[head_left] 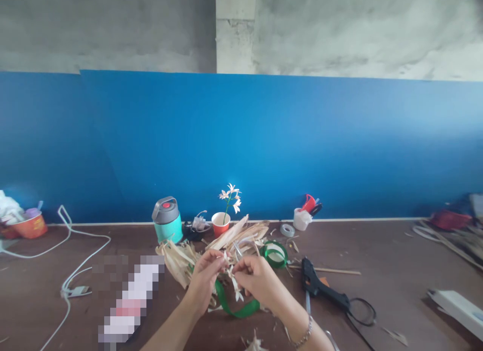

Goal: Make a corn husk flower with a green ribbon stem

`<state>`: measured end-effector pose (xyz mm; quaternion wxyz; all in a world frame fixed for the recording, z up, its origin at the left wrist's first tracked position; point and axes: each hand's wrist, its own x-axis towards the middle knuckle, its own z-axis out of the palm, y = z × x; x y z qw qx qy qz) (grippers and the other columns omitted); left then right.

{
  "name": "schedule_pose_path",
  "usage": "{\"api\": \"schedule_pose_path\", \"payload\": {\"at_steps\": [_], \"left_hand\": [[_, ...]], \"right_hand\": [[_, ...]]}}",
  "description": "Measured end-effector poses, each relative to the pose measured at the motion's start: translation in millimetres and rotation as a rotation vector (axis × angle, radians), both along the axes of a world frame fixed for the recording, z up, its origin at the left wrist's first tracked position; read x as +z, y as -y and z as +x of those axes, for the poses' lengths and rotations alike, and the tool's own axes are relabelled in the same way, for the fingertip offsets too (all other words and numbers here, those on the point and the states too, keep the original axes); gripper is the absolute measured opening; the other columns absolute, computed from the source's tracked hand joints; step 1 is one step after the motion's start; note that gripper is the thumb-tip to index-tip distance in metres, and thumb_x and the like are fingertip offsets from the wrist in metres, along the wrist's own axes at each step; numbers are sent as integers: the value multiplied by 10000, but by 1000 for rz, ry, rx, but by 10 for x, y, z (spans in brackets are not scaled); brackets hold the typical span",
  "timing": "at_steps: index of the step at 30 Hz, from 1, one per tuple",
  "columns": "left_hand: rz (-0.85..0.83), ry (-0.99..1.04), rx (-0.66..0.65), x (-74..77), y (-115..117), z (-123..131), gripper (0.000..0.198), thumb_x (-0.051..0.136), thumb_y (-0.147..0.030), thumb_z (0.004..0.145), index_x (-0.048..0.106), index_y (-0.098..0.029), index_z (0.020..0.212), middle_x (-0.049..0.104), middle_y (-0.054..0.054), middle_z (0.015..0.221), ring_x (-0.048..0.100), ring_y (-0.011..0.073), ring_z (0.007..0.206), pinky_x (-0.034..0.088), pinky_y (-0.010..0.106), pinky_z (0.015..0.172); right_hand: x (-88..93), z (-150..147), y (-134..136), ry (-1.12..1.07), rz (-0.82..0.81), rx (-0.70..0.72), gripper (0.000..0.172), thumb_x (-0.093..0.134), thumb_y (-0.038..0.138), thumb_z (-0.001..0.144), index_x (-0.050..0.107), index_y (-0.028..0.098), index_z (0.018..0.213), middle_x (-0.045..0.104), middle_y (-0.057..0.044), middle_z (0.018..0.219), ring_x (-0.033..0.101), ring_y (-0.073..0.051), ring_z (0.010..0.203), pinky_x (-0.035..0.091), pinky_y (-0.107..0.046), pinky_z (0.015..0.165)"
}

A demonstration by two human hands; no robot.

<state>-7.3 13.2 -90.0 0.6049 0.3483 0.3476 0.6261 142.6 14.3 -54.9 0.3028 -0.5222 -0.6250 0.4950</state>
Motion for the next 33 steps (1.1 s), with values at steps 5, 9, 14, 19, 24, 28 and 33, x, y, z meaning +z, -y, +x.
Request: {"api": "schedule_pose_path", "payload": {"at_steps": [5, 9, 14, 19, 24, 28, 33], "left_hand": [[3, 2, -3, -27, -7, -7, 273, 843, -355, 574, 646, -185, 658, 684, 19, 790, 492, 120, 622, 369, 256, 675], [5, 4, -7, -40, -12, -7, 262, 834, -344, 592, 643, -183, 670, 678, 19, 795, 498, 123, 632, 374, 260, 689], [5, 2, 2, -40, -7, -5, 257, 832, -339, 595, 646, -181, 676, 683, 24, 817, 496, 123, 637, 370, 260, 690], [4, -5, 5, -42, 0, -14, 235, 820, -335, 612, 649, -187, 676, 688, 32, 847, 499, 134, 647, 367, 273, 691], [2, -11, 9, -33, -3, -11, 241, 820, -337, 606, 646, -183, 670, 688, 37, 836, 500, 136, 637, 368, 283, 692], [4, -13, 12, -43, -11, -9, 266, 825, -343, 603, 635, -171, 670, 688, 31, 802, 501, 121, 628, 364, 267, 684], [-1, -5, 14, -25, 3, -11, 287, 839, -347, 581, 639, -163, 673, 695, 37, 821, 513, 120, 636, 365, 263, 680]], "right_hand": [[11, 4, -5, -7, -3, 2, 142, 511, 113, 668, 624, 117, 754, 562, 37, 504, 442, -63, 401, 325, -149, 364], [8, 2, -5, -7, -6, 3, 146, 511, 119, 665, 625, 114, 756, 561, 39, 505, 446, -61, 396, 320, -148, 368], [10, -1, 6, -6, 7, 0, 150, 515, 125, 661, 631, 111, 755, 562, 37, 515, 458, -62, 407, 330, -151, 383], [2, 6, -1, -18, 18, 5, 142, 522, 128, 662, 630, 113, 752, 557, 34, 510, 456, -67, 407, 329, -157, 385], [0, 4, -10, -9, 4, 3, 141, 525, 131, 665, 629, 121, 760, 561, 37, 511, 456, -67, 404, 325, -154, 380], [-18, 3, -18, -15, 1, 5, 131, 523, 129, 662, 622, 121, 748, 567, 34, 514, 455, -67, 411, 332, -155, 388], [-30, 3, -22, -15, -3, 11, 127, 519, 123, 666, 615, 120, 750, 568, 31, 504, 454, -71, 398, 323, -157, 377]]}}
